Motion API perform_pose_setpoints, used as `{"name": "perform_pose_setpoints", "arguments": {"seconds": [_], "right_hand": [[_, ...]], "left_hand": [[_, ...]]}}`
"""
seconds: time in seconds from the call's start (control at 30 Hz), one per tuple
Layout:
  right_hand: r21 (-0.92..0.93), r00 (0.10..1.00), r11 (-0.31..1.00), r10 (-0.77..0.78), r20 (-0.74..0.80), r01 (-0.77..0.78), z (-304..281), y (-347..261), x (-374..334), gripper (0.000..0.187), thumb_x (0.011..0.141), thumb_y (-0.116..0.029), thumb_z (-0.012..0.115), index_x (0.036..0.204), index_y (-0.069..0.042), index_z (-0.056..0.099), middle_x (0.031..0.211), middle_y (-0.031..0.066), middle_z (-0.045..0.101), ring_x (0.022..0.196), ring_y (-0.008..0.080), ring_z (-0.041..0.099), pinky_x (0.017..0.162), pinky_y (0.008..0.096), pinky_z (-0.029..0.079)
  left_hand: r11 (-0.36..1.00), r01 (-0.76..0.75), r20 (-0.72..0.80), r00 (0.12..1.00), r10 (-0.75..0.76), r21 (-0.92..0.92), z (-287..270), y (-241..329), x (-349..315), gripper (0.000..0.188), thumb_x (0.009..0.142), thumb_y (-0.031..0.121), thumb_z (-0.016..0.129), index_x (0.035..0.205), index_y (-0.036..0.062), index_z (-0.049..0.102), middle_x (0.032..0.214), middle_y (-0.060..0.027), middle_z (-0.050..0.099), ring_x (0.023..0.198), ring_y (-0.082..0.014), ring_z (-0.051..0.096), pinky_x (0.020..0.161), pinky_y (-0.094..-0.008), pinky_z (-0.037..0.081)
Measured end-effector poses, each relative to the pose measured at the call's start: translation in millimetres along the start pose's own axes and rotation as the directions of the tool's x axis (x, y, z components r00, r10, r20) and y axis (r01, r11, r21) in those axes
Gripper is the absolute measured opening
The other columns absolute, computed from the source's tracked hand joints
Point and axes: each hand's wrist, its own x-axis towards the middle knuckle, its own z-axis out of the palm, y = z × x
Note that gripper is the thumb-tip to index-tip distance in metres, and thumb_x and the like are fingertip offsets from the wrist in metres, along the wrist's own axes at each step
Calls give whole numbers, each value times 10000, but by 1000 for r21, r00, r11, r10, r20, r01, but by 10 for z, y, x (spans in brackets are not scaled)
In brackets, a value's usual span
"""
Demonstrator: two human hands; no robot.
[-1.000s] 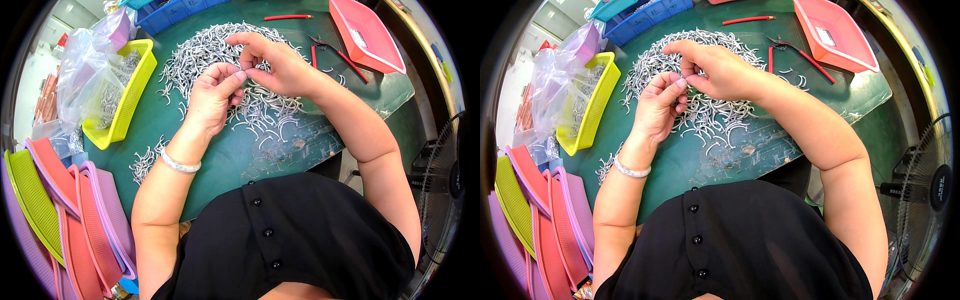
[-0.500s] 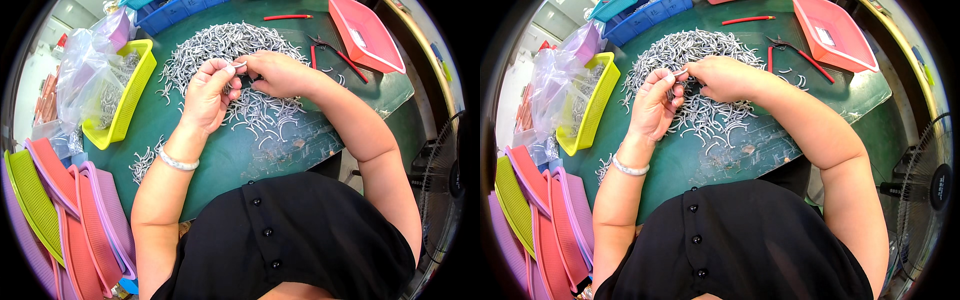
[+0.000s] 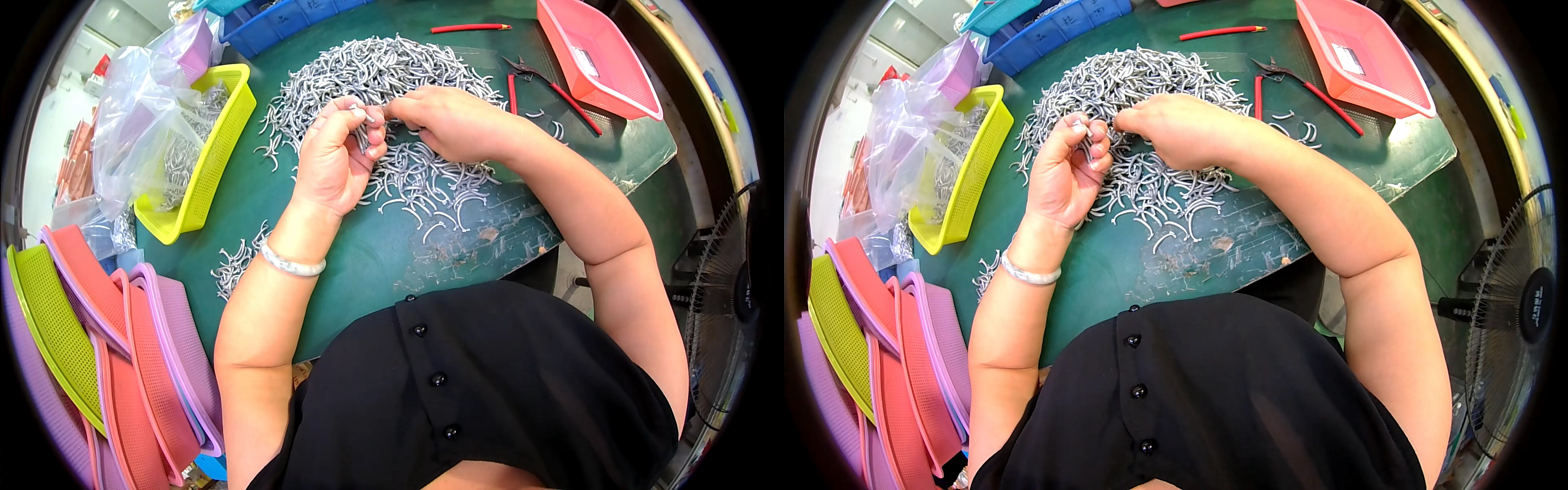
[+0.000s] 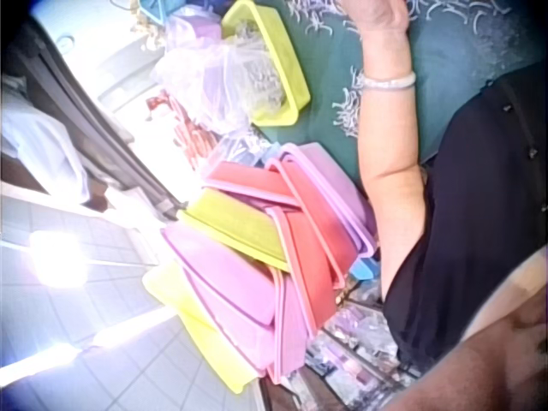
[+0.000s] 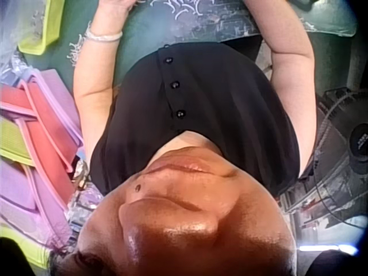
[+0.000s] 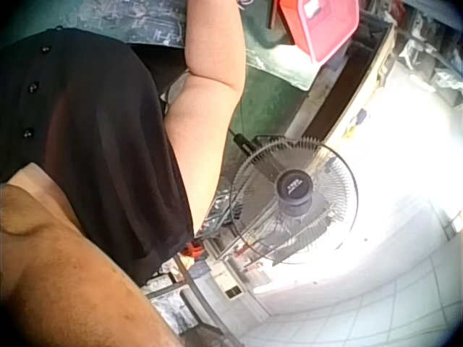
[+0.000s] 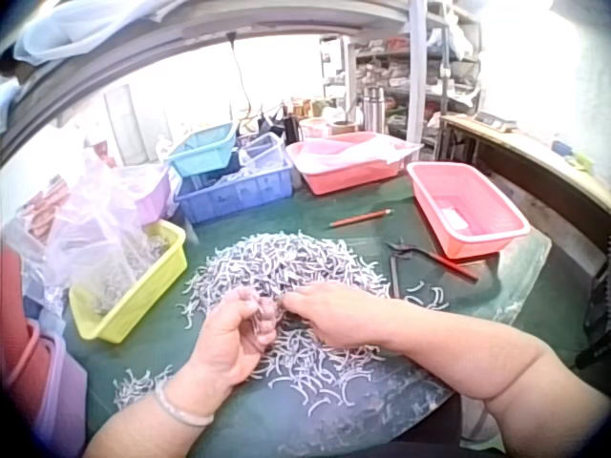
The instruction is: The person sits at a green workbench and repeatedly picks up small silver metal hooks from a large pile. They use both hands to manipulate and join the hooks together, then place the assembled units into a yellow plastic basket to their left. The process is repetitive and involves fine motor manipulation of the small metal components.
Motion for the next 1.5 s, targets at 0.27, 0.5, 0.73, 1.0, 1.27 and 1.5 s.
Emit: {"name": "perform_pose_setpoints", "arguments": {"seconds": [0.27,0.5,0.73,1.0,1.27,1.5], "right_hand": [[-9,990,995,95,101,-94,-68,-46,26,410,676,47,512,1078,-32,503,849,157,594,865,324,561,735,404,441],[142,988,987,94,-119,-77,-66,-19,29,442,690,59,517,1123,-17,472,719,77,523,696,226,536,638,315,439],[527,967,848,177,-186,-54,-82,-37,44,463,732,90,502,1175,-32,448,766,12,504,708,84,489,656,227,418],[594,975,805,134,-178,-2,-84,-89,48,462,749,100,486,1194,-14,428,803,6,507,765,72,497,705,222,414],[183,998,983,45,-55,-34,-26,61,14,376,722,-19,540,1094,-27,486,729,98,582,703,253,576,623,348,456],[136,976,979,128,178,-153,-69,-28,18,358,698,-29,561,1038,-23,448,711,69,531,750,261,511,669,371,414]], "left_hand": [[998,-14,5,1000,14,55,36,-4,-5,162,831,21,480,990,15,511,800,-83,564,665,-139,520,568,-255,432],[998,35,-80,996,-30,53,73,24,-21,170,820,26,473,984,12,514,805,-72,567,676,-140,528,601,-266,458],[972,75,-157,987,-40,223,88,-51,-29,131,795,33,565,920,37,526,761,-41,573,642,-120,551,543,-229,458],[952,80,-119,992,-47,295,94,-115,-37,68,827,94,590,871,58,554,725,-5,547,617,-84,499,521,-197,403],[922,-10,-136,988,68,387,102,-102,-29,47,827,74,576,867,54,563,721,-11,544,610,-84,491,528,-203,392],[916,-23,-123,989,79,400,123,-95,-39,57,828,71,572,881,51,565,725,-11,548,605,-80,491,530,-199,395]]}}
